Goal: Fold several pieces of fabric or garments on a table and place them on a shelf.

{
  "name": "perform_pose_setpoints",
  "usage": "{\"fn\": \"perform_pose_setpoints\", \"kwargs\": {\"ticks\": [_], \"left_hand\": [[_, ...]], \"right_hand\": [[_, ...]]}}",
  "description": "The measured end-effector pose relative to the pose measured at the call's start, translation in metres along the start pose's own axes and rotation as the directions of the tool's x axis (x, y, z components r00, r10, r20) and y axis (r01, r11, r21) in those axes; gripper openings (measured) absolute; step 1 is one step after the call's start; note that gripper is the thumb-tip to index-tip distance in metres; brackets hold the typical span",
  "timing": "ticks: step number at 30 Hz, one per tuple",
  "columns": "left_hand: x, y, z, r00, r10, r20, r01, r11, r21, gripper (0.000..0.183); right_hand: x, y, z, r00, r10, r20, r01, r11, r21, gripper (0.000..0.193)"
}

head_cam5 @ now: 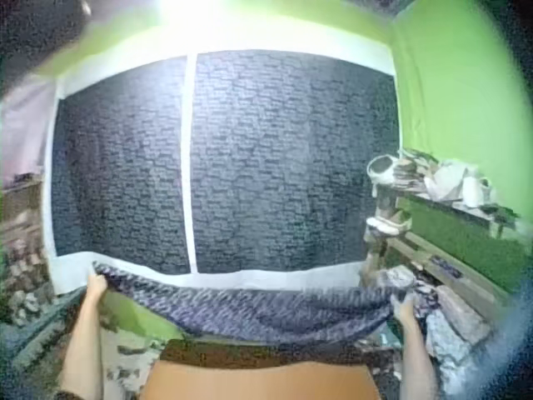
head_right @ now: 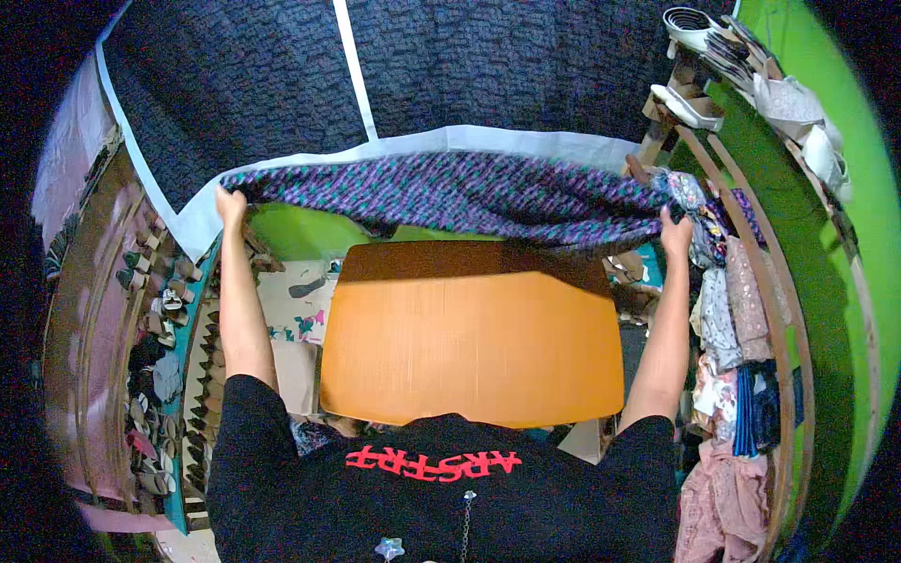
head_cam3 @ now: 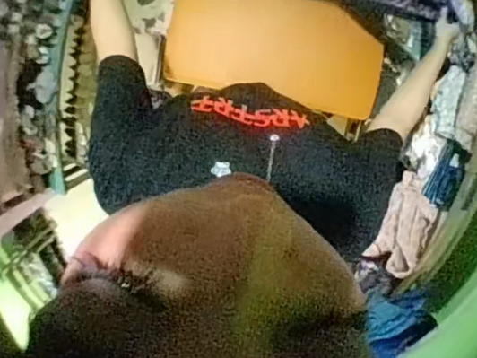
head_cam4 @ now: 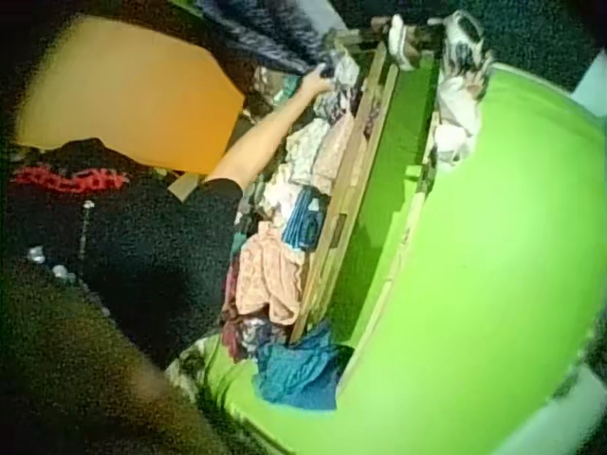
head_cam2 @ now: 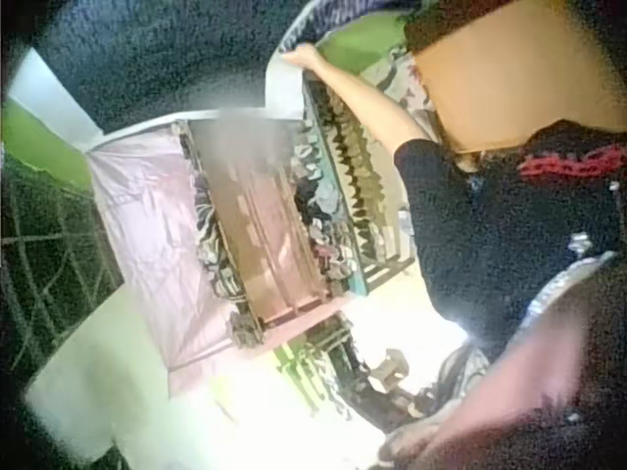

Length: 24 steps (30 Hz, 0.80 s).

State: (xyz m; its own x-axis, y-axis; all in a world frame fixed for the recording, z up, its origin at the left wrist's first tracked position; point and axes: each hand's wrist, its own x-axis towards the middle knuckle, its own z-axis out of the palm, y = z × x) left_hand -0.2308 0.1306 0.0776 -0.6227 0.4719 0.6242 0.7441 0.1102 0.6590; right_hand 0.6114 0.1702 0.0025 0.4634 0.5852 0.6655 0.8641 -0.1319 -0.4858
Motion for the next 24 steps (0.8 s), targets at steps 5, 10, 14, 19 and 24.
{"fn": "perform_pose_setpoints", "kwargs": {"ticks": [5, 10, 14, 19, 24], "left_hand": [[-0.026, -0.099, -0.071, 0.975, -0.170, -0.146, 0.192, 0.970, 0.152, 0.030], [-0.110, -0.099, -0.093, 0.549, -0.835, 0.021, 0.566, 0.354, -0.744, 0.043], [-0.223, -0.228, -0.130, 0.660, -0.712, 0.240, 0.635, 0.358, -0.685, 0.037], [-0.260, -0.218, -0.164, 0.637, -0.705, 0.313, 0.647, 0.267, -0.714, 0.041], [-0.249, -0.201, -0.195, 0.612, -0.699, 0.369, 0.555, 0.048, -0.831, 0.037]], "right_hand": [[-0.055, -0.037, -0.050, 0.833, 0.549, -0.072, -0.520, 0.820, 0.239, 0.057], [-0.176, 0.012, -0.087, 0.790, 0.614, 0.007, -0.391, 0.494, 0.777, 0.031], [-0.293, 0.025, -0.101, 0.419, 0.882, 0.217, -0.676, 0.144, 0.723, 0.032], [-0.351, 0.041, -0.119, 0.368, 0.904, 0.219, -0.630, 0.069, 0.774, 0.027], [-0.318, 0.006, -0.142, 0.532, 0.818, 0.218, -0.556, 0.143, 0.819, 0.023]]}}
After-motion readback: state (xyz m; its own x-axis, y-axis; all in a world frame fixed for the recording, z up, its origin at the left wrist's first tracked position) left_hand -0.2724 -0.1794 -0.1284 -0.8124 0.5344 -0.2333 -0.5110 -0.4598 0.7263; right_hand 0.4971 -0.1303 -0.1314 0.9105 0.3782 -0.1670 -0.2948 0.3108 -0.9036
